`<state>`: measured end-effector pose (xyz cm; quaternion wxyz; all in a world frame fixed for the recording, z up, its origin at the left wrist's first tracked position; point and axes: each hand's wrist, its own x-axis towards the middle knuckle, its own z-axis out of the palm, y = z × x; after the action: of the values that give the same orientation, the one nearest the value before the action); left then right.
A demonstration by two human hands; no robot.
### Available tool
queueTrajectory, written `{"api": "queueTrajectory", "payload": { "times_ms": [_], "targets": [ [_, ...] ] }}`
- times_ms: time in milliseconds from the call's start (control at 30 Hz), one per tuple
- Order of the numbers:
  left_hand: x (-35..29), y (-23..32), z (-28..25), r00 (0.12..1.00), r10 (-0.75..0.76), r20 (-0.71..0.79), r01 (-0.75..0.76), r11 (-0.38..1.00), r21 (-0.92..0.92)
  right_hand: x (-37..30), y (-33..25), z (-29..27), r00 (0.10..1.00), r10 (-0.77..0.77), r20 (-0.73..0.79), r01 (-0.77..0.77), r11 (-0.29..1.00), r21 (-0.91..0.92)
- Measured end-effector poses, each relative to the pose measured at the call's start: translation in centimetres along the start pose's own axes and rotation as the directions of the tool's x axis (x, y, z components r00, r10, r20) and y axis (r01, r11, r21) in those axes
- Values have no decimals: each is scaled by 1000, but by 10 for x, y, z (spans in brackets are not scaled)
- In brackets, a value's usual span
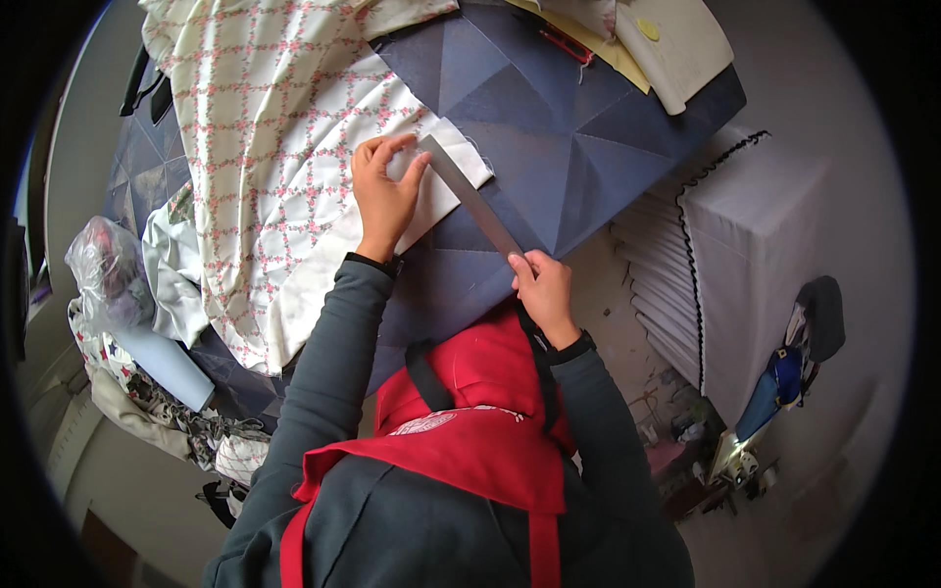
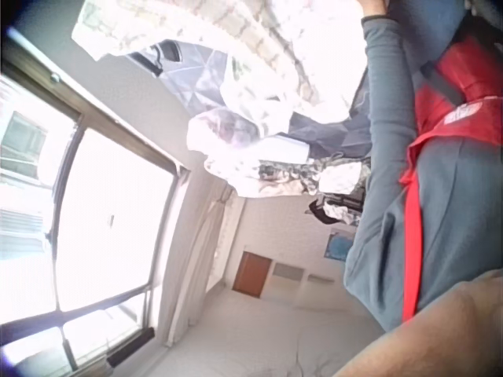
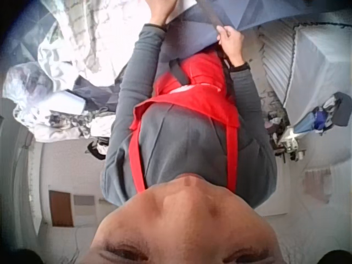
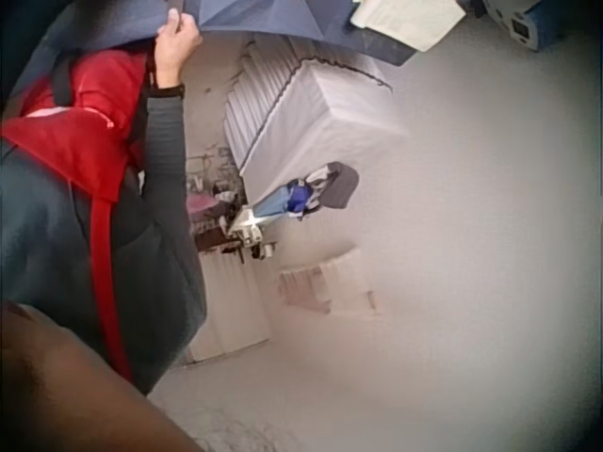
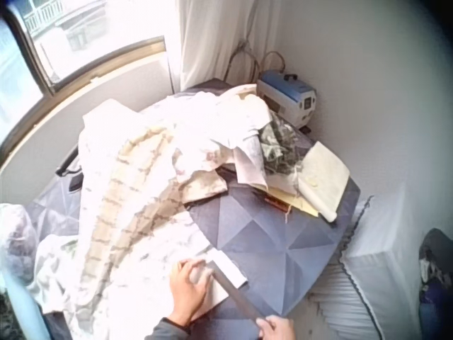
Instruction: The person handles a gathered fabric strip, then lays out a large floral-patterned fabric on a work table. They smooth and fold the fabric, then use scissors to trim the edge along a straight line. A ruler is placed on the fabric toward the end.
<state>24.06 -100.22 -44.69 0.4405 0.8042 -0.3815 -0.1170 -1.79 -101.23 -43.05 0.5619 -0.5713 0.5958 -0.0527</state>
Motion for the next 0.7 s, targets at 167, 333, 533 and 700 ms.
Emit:
{"api": "queueTrajectory", "payload": {
  "times_ms": [167,333,533,700],
  "targets": [
    [2,-6,-1,999,-28,35,28,1000,5,3,-1,0,1000,6,2,-6,1000,14],
    [3,-7,-3,998,-49,38,49,999,0,8,-2,-1,1000,20,-1,-20,1000,-13],
    [2,-11,-5,997,-60,43,60,998,-5,11,-1,0,1000,14,-18,-15,994,-110],
    [7,-11,-8,999,-5,53,3,999,37,9,-3,2,1000,-21,-9,20,996,-87]
  ]
}}
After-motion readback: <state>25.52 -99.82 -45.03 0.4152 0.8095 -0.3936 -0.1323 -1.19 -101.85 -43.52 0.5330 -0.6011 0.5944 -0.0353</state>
